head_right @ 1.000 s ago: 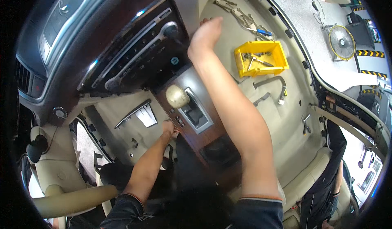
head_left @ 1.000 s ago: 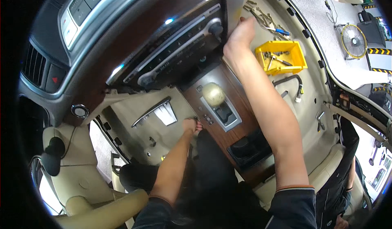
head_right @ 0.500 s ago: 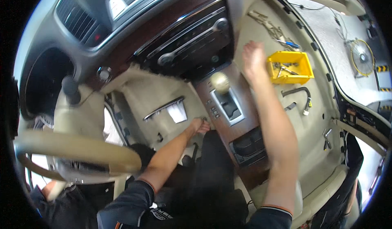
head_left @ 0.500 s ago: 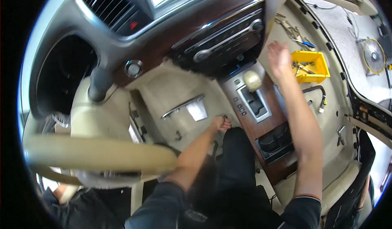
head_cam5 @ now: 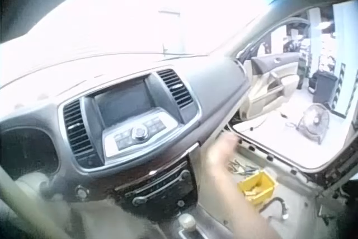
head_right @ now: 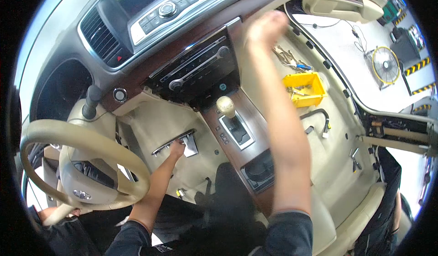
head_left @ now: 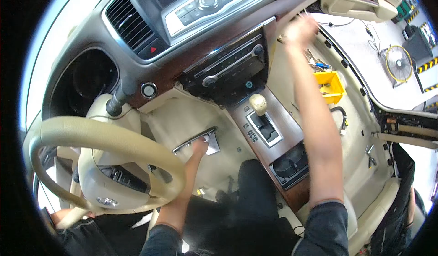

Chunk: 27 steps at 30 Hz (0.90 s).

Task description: Install and secure internal decorative plastic molding and structural trim around the center console and dashboard area of a car.

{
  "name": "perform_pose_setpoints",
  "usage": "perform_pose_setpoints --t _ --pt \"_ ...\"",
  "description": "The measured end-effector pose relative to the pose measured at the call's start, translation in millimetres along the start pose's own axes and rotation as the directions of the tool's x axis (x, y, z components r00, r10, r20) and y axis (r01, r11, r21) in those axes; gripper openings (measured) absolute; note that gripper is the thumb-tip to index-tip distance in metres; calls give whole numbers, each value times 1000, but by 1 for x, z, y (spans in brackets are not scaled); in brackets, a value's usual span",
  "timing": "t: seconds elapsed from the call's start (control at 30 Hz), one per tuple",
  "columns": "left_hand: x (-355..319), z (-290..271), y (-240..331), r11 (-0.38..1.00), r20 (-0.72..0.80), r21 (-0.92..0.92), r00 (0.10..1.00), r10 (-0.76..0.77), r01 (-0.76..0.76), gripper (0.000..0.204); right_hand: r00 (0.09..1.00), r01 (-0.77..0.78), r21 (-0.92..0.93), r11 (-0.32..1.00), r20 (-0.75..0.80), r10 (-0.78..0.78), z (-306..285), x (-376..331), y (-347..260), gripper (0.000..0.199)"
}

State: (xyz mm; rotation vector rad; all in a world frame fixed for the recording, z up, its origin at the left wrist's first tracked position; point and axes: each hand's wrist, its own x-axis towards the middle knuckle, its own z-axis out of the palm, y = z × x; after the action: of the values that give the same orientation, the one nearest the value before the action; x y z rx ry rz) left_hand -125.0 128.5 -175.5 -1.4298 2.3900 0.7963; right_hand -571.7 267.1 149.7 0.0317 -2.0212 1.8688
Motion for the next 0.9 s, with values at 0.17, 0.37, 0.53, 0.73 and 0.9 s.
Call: perform_pose_setpoints --t 0.17,0.37,0.53,0.73,0.9 --pt "-1 -39 -68 990 -22 122 997 69 -65 34 999 -28 -4 1000 37 28 30 -36 21 45" --pt "2 -72 -66 908 127 407 991 51 -99 65 538 -839 233 491 229 811 -29 -50 142 61" --pt "19 -53 -90 791 326 568 945 41 -230 71 451 -740 -79 668 678 580 5 -74 166 62" --pt "20 -51 -130 901 296 372 949 111 -222 47 598 -566 -155 810 600 532 -104 -124 69 60" --pt "1 -24 -134 902 662 -310 749 -20 299 41 713 -377 -152 914 582 391 -222 -153 30 50"
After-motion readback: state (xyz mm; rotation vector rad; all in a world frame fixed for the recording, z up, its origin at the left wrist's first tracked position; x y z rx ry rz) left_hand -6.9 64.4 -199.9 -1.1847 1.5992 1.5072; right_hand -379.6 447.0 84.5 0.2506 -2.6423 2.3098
